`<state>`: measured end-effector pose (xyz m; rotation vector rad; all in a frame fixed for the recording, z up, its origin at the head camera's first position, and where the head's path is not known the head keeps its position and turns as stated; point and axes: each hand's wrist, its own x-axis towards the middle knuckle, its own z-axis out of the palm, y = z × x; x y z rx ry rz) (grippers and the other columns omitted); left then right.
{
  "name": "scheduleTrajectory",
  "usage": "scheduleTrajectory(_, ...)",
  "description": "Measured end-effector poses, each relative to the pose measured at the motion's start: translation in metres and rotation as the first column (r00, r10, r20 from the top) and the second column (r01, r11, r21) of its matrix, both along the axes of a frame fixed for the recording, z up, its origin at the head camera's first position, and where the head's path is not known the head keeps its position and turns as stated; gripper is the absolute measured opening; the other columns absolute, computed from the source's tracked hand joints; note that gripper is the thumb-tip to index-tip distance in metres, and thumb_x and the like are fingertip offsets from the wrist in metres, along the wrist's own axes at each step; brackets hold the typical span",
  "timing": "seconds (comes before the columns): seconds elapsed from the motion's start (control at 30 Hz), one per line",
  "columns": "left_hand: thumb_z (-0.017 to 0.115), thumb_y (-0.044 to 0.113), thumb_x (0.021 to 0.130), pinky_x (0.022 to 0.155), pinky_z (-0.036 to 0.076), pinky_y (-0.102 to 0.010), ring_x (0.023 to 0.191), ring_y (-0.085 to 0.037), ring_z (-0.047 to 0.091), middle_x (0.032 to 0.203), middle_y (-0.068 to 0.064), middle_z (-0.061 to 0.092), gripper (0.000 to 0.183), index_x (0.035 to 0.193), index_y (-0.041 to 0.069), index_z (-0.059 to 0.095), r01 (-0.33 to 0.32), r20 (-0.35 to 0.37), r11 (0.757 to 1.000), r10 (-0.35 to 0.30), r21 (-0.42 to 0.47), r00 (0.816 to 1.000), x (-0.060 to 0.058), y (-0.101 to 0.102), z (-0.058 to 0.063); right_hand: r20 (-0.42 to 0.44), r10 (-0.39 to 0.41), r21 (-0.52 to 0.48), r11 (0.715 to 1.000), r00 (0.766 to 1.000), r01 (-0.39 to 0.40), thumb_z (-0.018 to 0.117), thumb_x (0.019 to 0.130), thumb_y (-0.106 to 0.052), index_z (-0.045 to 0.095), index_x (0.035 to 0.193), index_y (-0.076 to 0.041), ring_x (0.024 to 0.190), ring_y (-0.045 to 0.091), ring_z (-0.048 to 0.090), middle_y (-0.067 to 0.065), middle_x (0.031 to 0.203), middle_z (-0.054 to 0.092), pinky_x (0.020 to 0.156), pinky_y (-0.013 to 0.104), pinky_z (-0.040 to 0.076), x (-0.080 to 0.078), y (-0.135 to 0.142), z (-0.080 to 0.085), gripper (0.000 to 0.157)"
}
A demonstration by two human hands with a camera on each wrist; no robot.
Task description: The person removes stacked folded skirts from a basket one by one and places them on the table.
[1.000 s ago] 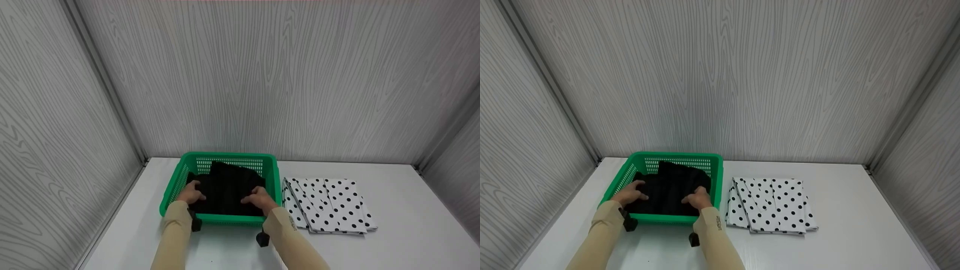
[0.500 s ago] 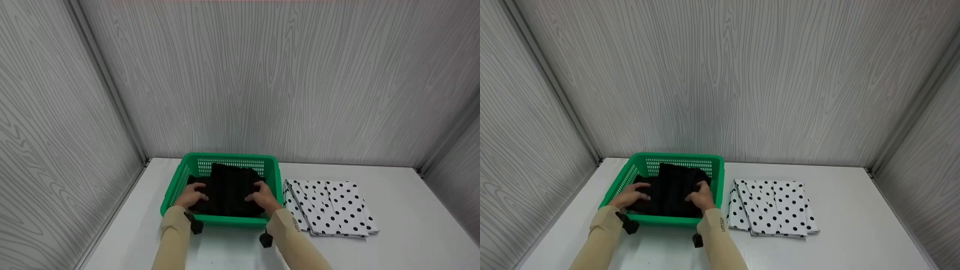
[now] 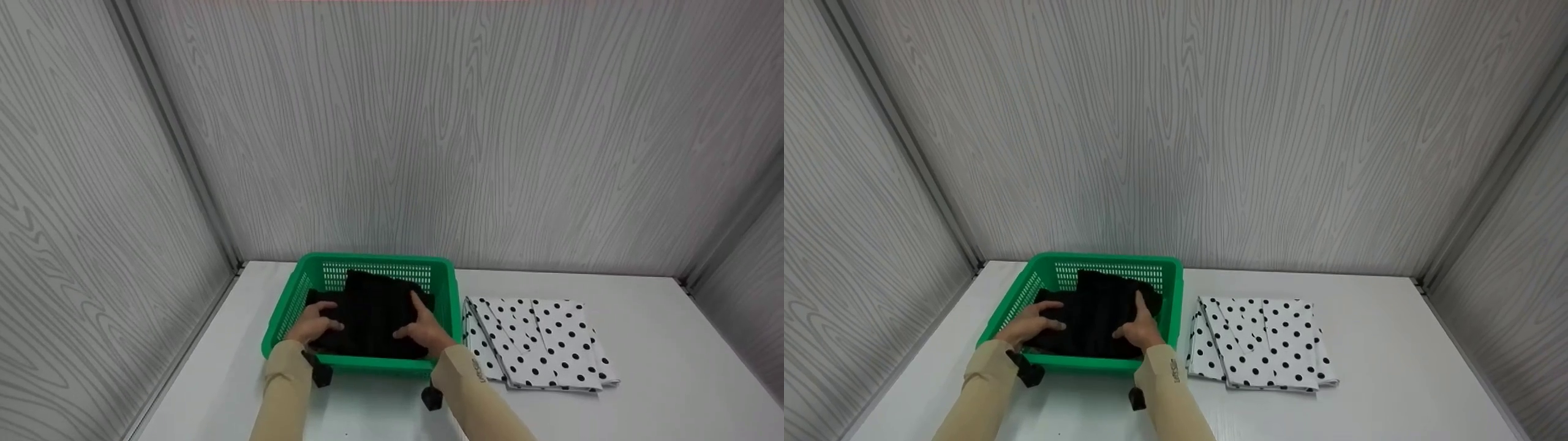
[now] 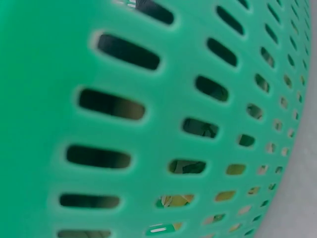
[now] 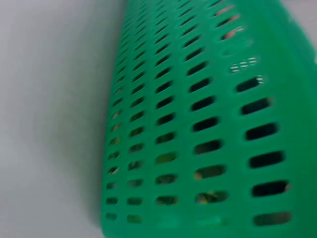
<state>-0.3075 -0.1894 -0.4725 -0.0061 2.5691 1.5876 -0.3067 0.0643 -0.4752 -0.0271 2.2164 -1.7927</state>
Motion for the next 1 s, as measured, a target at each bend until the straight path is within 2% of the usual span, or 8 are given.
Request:
scheduleTrajectory(0.1, 0.066, -0.006, 0.082, 0.109, 0.038, -0.057, 0.136, -0.050, 0.039, 0.150, -0.037, 0.037, 0.064, 0.143, -0.011, 0.047, 0.011, -0.017, 1.000, -0.011, -0.012, 1.000, 0.002, 0.001, 0.003, -0.036, 0.067, 0.015, 0.998, 0.997, -0.067, 0.061, 0.082, 0.017, 0.026, 0.161, -0.008, 0.148, 0.047, 0.017, 0.027, 0.164, 0.017, 0.114, 0.063, 0.026, 0.000, 0.001, -0.002, 0.090)
scheduleTrajectory(0.23, 0.065, -0.009, 0.082, 0.108, 0.039, -0.057, 0.138, -0.050, 0.036, 0.150, -0.036, 0.037, 0.065, 0.144, -0.010, 0.047, 0.034, -0.069, 0.999, -0.035, -0.016, 0.997, 0.004, 0.003, 0.008, -0.022, 0.069, 0.017, 0.998, 0.997, -0.068, 0.057, 0.082, 0.019, 0.036, 0.158, -0.006, 0.147, 0.045, 0.022, 0.027, 0.162, 0.022, 0.113, 0.059, 0.031, -0.002, 0.004, 0.000, 0.083)
scheduleTrajectory(0.37, 0.063, -0.013, 0.082, 0.106, 0.041, -0.057, 0.138, -0.050, 0.036, 0.151, -0.036, 0.037, 0.065, 0.145, -0.011, 0.047, 0.042, -0.120, 0.999, -0.042, -0.001, 0.992, 0.007, 0.003, 0.016, -0.050, 0.079, -0.002, 0.997, 0.996, -0.079, 0.056, 0.082, 0.019, 0.035, 0.158, -0.006, 0.147, 0.046, 0.020, 0.026, 0.163, 0.021, 0.112, 0.058, 0.034, -0.002, 0.008, 0.006, 0.082)
scheduleTrajectory(0.6, 0.062, -0.010, 0.085, 0.111, 0.034, -0.059, 0.146, -0.048, 0.022, 0.158, -0.031, 0.030, 0.068, 0.150, -0.004, 0.045, 0.025, -0.137, 0.998, -0.018, 0.050, 0.990, 0.012, 0.003, 0.025, -0.134, 0.099, -0.037, 0.994, 0.986, -0.105, 0.055, 0.084, 0.019, 0.035, 0.158, -0.007, 0.147, 0.047, 0.020, 0.024, 0.164, 0.021, 0.112, 0.060, 0.033, 0.002, 0.018, 0.019, 0.081)
scheduleTrajectory(1.0, 0.064, -0.007, 0.085, 0.116, 0.022, -0.060, 0.147, -0.045, 0.022, 0.158, -0.026, 0.032, 0.069, 0.151, 0.001, 0.046, 0.013, -0.203, 0.996, 0.005, 0.089, 0.979, 0.019, 0.018, 0.034, -0.252, 0.088, -0.063, 0.992, 0.964, -0.107, 0.057, 0.085, 0.017, 0.040, 0.157, -0.011, 0.147, 0.044, 0.023, 0.022, 0.163, 0.025, 0.114, 0.060, 0.028, 0.010, 0.040, 0.036, 0.080)
